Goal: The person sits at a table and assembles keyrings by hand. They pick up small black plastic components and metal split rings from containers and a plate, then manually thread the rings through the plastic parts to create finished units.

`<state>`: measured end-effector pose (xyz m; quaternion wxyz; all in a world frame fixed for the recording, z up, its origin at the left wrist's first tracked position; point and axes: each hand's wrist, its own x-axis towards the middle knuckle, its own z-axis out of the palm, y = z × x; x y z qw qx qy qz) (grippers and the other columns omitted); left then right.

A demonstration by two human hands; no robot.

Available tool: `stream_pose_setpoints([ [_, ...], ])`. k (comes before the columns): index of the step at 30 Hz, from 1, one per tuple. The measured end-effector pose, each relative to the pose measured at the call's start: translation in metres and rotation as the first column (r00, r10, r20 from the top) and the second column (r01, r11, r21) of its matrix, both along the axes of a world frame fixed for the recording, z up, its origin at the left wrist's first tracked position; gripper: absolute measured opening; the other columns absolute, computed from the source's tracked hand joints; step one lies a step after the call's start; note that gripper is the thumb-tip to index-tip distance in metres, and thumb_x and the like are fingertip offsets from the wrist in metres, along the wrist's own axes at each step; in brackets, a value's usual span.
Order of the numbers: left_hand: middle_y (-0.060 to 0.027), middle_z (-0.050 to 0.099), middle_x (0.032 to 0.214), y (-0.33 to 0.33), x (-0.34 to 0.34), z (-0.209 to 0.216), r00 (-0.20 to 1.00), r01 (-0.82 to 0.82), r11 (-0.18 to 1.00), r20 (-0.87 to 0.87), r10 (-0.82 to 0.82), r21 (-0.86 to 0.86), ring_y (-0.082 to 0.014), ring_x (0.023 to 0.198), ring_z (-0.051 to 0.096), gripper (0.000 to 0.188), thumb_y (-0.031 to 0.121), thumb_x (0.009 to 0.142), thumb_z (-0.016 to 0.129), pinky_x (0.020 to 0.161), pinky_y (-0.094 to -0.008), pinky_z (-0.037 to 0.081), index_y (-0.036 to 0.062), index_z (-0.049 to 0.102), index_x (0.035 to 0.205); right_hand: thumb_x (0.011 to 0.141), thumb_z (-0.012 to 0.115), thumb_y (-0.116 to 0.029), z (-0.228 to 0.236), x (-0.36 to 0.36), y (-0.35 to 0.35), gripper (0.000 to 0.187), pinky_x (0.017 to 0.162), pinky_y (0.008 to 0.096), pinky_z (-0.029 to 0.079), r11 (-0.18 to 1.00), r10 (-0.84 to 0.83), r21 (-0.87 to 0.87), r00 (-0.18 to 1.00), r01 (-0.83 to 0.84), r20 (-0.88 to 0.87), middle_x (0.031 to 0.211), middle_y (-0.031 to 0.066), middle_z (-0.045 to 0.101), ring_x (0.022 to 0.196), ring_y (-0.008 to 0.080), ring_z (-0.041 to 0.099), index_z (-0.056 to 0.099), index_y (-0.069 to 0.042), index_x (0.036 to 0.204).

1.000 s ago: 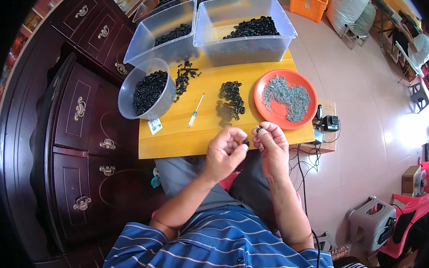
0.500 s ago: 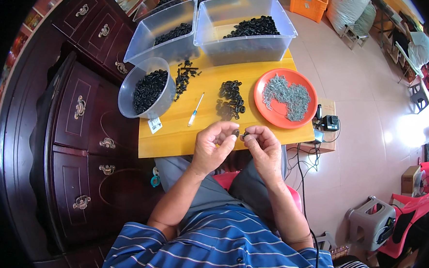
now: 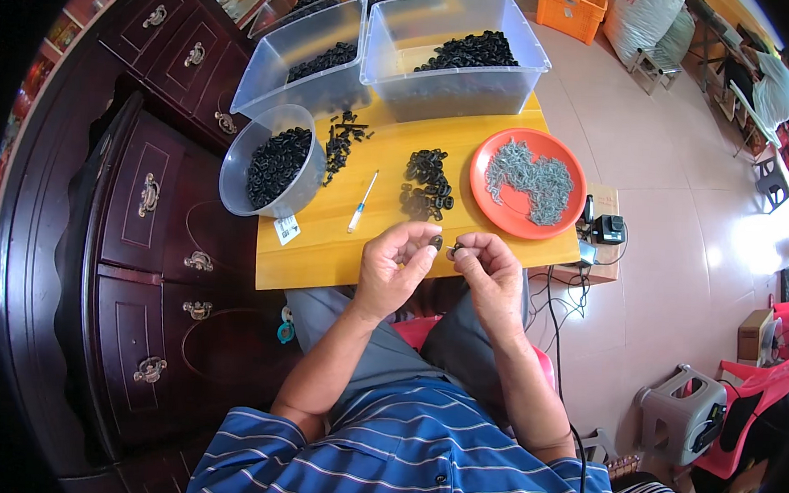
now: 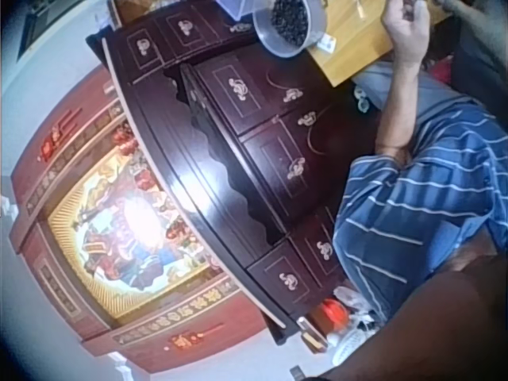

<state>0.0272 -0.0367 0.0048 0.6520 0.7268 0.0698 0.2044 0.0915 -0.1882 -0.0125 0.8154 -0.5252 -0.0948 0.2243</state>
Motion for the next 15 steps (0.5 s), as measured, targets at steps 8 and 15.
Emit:
stream_pose_setpoints([
  [8,-0.0006,0.065,0.088,-0.004,0.003,0.001,0.999,0.043,0.997,-0.014,-0.043,0.061,-0.0028,0.07,0.059,0.024,-0.005,0.089,0.065,0.063,-0.0198,0.05,-0.0006,0.068,0.112,0.096,0.063,-0.003,-0.001,0.0,0.001,0.014,0.073,0.0201,0.05,1.0,-0.002,-0.025,1.0,0.003,0.023,0.095,0.0019,0.069,0.084,0.0063,0.064,0.064,0.001,0.11],
  [15,-0.0011,0.062,0.096,0.001,0.006,0.012,0.991,0.127,0.978,-0.051,-0.12,0.167,-0.0044,0.075,0.055,0.024,-0.003,0.091,0.063,0.066,-0.0196,0.046,-0.002,0.069,0.114,0.096,0.066,-0.005,0.004,0.001,-0.002,0.016,0.075,0.0221,0.052,0.996,0.063,-0.064,0.996,-0.067,-0.057,0.095,0.0023,0.071,0.083,0.0068,0.064,0.067,0.001,0.111],
])
